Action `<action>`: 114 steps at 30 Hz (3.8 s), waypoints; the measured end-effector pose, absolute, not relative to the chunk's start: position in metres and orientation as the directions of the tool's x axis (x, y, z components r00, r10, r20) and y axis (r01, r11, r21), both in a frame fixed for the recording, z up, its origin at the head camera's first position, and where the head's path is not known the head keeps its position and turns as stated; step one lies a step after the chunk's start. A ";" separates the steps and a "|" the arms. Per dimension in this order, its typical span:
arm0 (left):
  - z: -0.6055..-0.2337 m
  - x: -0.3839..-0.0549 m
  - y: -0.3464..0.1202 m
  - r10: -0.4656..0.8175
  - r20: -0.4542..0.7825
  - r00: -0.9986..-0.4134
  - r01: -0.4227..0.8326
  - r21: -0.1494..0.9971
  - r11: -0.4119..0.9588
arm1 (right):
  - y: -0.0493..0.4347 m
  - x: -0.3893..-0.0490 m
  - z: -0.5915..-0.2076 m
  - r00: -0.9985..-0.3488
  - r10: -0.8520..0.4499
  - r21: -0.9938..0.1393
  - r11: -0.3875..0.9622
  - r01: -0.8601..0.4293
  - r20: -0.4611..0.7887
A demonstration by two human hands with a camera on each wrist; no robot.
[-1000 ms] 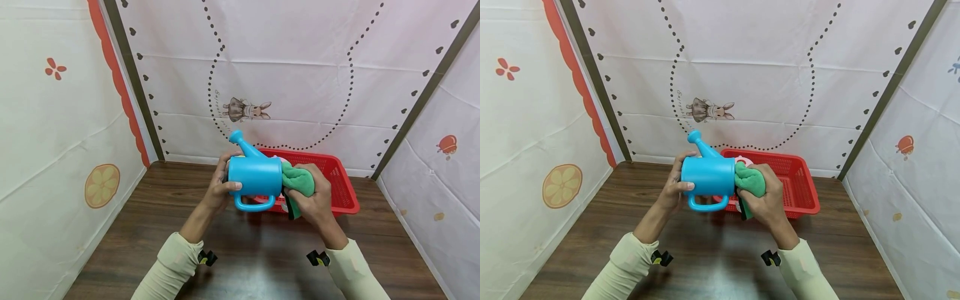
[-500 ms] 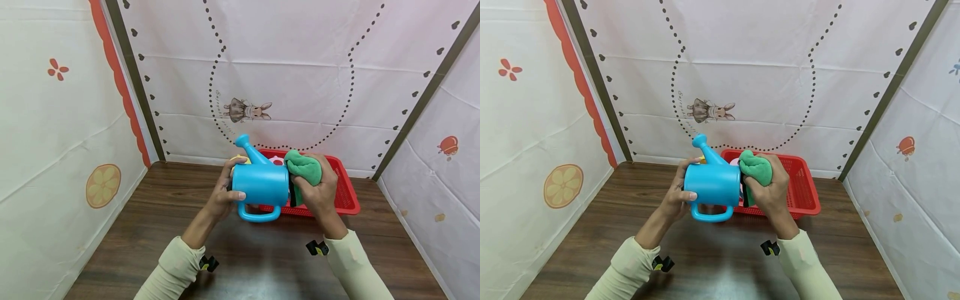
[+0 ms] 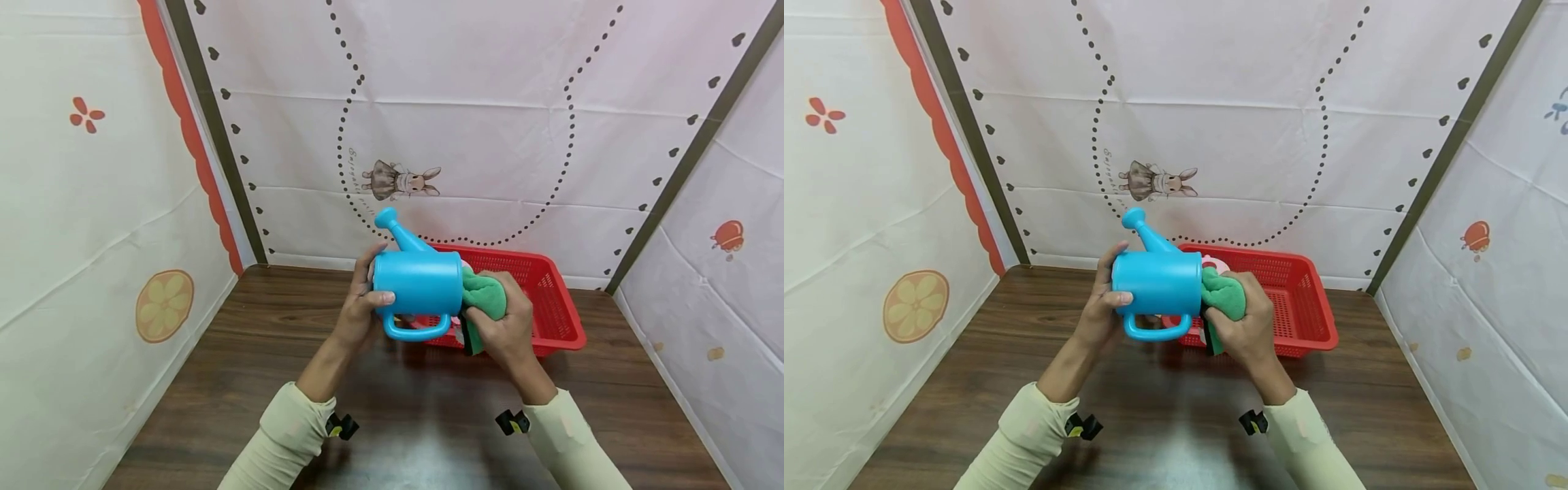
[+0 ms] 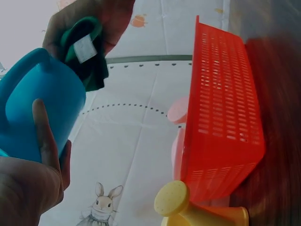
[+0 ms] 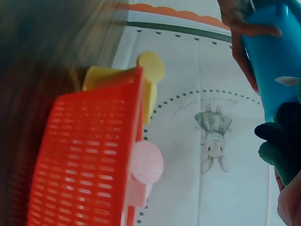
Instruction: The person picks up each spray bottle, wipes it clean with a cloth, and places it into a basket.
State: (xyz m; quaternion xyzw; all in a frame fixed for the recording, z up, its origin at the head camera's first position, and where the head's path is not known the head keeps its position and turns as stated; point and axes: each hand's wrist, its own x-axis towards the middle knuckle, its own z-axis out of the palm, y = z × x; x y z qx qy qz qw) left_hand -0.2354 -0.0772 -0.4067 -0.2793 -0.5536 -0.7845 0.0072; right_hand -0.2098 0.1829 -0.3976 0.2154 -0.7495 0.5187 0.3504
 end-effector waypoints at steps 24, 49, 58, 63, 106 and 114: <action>-0.414 -0.231 -0.091 0.505 0.519 -0.689 0.395 0.854 -0.339 | 0.191 -0.217 -0.381 -0.659 0.123 -0.656 0.332 -0.677 0.742; -0.426 -0.247 -0.091 0.286 0.518 -0.806 0.421 0.842 -0.338 | 0.201 -0.203 -0.387 -0.603 0.044 -0.579 0.341 -0.740 0.797; -0.418 -0.248 -0.081 0.351 0.582 -0.734 0.556 0.811 -0.182 | 0.197 -0.223 -0.352 -0.668 -0.063 -0.565 0.479 -0.672 0.742; -0.414 -0.248 -0.078 0.367 0.570 -0.735 0.567 0.814 -0.128 | 0.191 -0.230 -0.347 -0.729 -0.104 -0.590 0.515 -0.621 0.676; -0.418 -0.249 -0.072 0.384 0.598 -0.704 0.592 0.792 -0.147 | 0.194 -0.251 -0.337 -0.826 -0.101 -0.679 0.520 -0.519 0.554; -0.417 -0.252 -0.066 0.398 0.582 -0.709 0.586 0.800 -0.126 | 0.177 -0.238 -0.333 -0.790 -0.150 -0.628 0.527 -0.573 0.595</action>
